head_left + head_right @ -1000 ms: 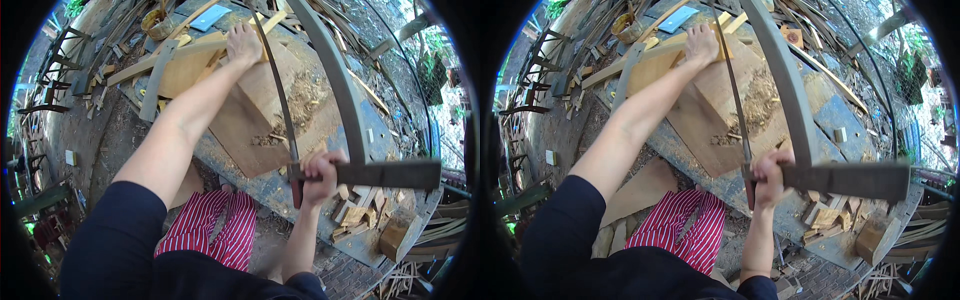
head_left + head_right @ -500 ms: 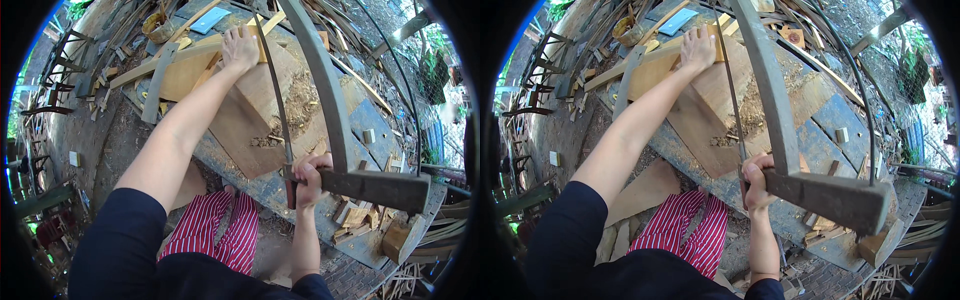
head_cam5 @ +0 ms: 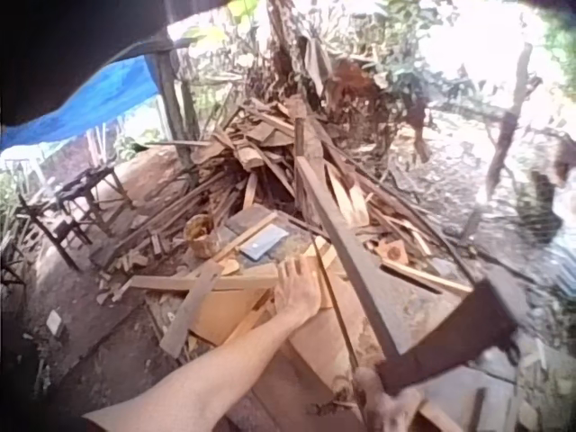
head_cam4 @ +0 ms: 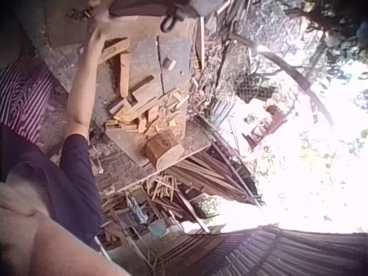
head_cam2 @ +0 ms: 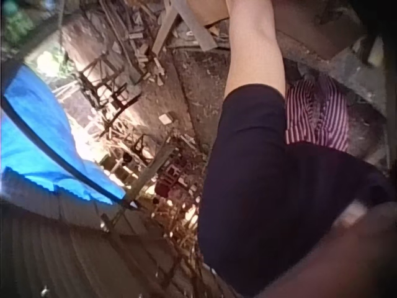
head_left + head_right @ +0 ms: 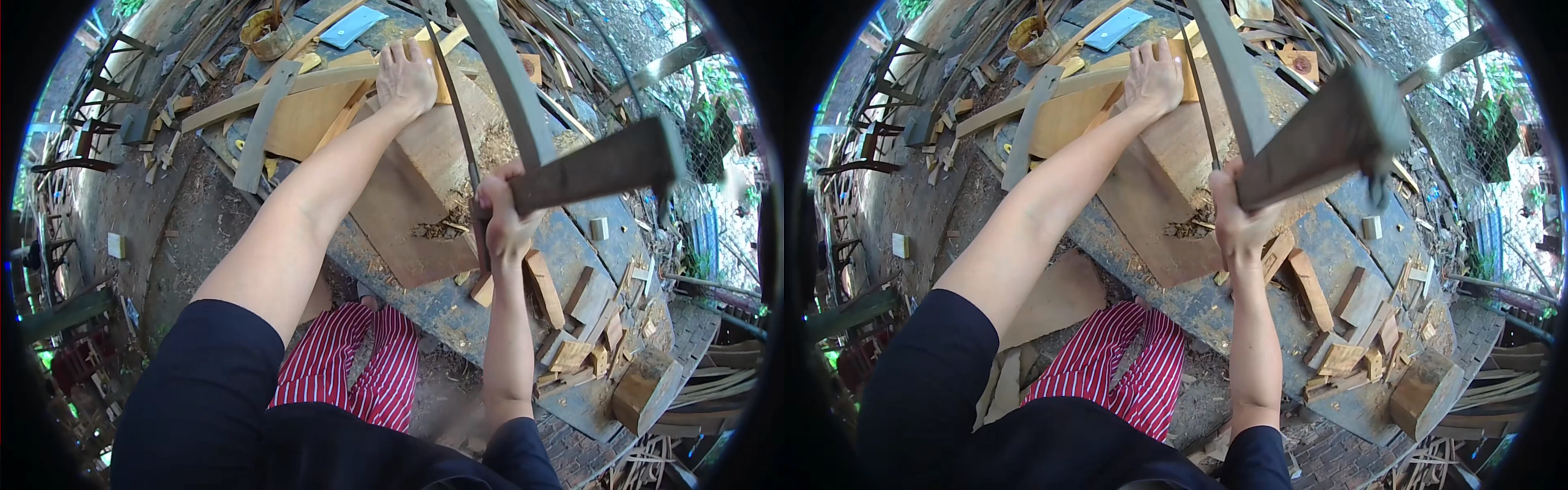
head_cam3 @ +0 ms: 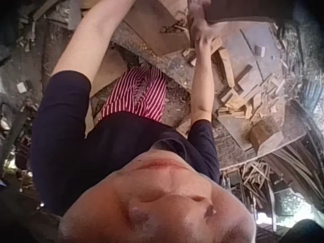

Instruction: The person cuts wood pieces using a hand saw, handles the cut wood pieces, and carves a wooden block using a chisel and a piece of wood.

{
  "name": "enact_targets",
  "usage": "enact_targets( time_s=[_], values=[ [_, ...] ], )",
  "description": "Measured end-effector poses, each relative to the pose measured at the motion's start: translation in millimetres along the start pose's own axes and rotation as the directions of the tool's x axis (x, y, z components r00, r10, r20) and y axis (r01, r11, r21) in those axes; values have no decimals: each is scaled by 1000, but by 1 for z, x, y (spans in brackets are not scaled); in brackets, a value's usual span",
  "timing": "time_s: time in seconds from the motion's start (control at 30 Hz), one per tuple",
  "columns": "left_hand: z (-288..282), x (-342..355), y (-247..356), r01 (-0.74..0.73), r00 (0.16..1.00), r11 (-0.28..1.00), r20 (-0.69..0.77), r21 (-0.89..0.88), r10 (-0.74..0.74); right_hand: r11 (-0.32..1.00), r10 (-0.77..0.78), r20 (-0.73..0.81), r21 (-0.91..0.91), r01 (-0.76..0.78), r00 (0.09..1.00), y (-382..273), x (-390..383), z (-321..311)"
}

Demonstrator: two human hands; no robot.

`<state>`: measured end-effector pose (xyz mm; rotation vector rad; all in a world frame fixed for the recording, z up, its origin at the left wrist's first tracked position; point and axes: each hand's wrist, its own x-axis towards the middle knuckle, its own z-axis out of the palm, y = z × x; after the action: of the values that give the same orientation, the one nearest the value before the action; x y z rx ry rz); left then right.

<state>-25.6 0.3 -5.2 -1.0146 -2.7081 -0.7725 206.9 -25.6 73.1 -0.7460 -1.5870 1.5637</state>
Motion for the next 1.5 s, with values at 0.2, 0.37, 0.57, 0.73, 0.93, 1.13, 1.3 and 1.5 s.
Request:
enact_targets(
  time_s=[0.2,0.37,0.57,0.73,0.93,1.13,1.3,1.5],
  values=[
    [-3,-9,-1,-46,996,997,68,-69,51,963,85,-105,263,-55,991,-5,-18,17],
    [-2,-8,-1,-64,996,993,59,-97,70,939,63,-101,342,-24,993,-18,-9,22],
    [1,-8,-4,-82,997,993,-9,-85,82,991,34,15,128,-35,999,-63,34,13],
    [-4,-8,-2,-61,998,995,19,-75,62,918,156,46,361,-162,987,-90,57,-18],
    [-3,-7,7,-109,994,993,10,-46,110,916,-75,-193,375,144,978,-101,65,-71],
    [-13,-5,5,-30,999,999,46,30,29,959,-283,-421,-148,243,862,-106,7,-139],
    [-17,1,0,51,995,996,91,-73,-44,920,-189,-538,-389,-44,821,-102,-75,-189],
    [-31,-10,8,-56,981,983,-195,-172,22,465,-311,-381,-860,-210,871,-58,-169,-247]
  ],
)
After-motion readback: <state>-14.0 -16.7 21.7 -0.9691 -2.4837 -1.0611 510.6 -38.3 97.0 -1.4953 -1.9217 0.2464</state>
